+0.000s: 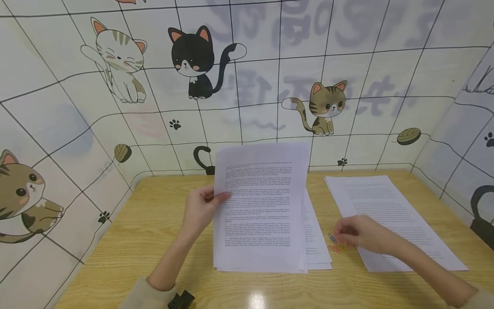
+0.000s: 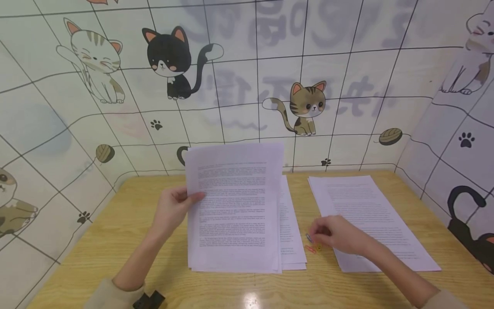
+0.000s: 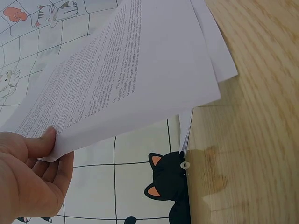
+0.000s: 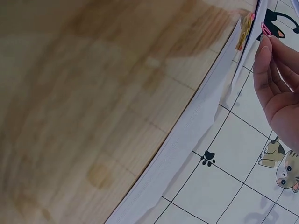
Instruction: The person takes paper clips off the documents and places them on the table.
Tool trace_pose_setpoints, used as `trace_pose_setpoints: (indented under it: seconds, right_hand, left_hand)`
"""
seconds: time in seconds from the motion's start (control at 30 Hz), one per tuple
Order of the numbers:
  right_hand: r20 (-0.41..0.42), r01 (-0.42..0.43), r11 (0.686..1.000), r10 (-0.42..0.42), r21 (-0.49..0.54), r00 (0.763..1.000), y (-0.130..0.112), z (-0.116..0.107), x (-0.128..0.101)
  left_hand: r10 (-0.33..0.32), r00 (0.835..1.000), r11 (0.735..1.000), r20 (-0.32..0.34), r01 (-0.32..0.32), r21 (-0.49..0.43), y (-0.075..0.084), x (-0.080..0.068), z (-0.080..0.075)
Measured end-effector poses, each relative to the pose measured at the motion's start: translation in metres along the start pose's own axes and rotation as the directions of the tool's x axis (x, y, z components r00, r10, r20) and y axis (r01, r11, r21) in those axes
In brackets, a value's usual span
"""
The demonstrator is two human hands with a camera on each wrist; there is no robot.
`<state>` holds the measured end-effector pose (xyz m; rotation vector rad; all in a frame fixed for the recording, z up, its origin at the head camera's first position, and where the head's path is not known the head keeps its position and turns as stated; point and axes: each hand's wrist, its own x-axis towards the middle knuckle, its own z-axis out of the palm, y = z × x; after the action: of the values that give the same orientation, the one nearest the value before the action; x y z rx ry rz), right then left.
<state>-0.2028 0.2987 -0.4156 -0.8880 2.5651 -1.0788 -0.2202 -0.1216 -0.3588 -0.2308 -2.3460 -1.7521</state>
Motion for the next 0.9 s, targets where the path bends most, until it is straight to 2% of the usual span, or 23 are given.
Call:
trace_pose_setpoints:
  seconds: [0.33,0.57,0.9]
  right_hand:
    - [0.041,0.076,0.997,-0.077,0.02,0.996,0.0069,0.0074,-0.0035]
    - [0.072,0.088,0.996,-0.089,0.025,0.993,0.0057,0.0076,-0.007]
    - [0.017,0.091,0.996,-0.091,-0.014,0.996,0.0023,0.004,-0.0069]
  left_hand:
    - [-0.013,1.0,1.0,-0.002,0.013,0.002,0.0004,0.0002,-0.0002]
    - [-0.018,1.0,1.0,0.002,0.018,0.002,0.0003,0.0007,0.0]
    - [-0.022,1.0,1.0,0.003,0.022,0.001,-0.0007,0.0011,-0.0005]
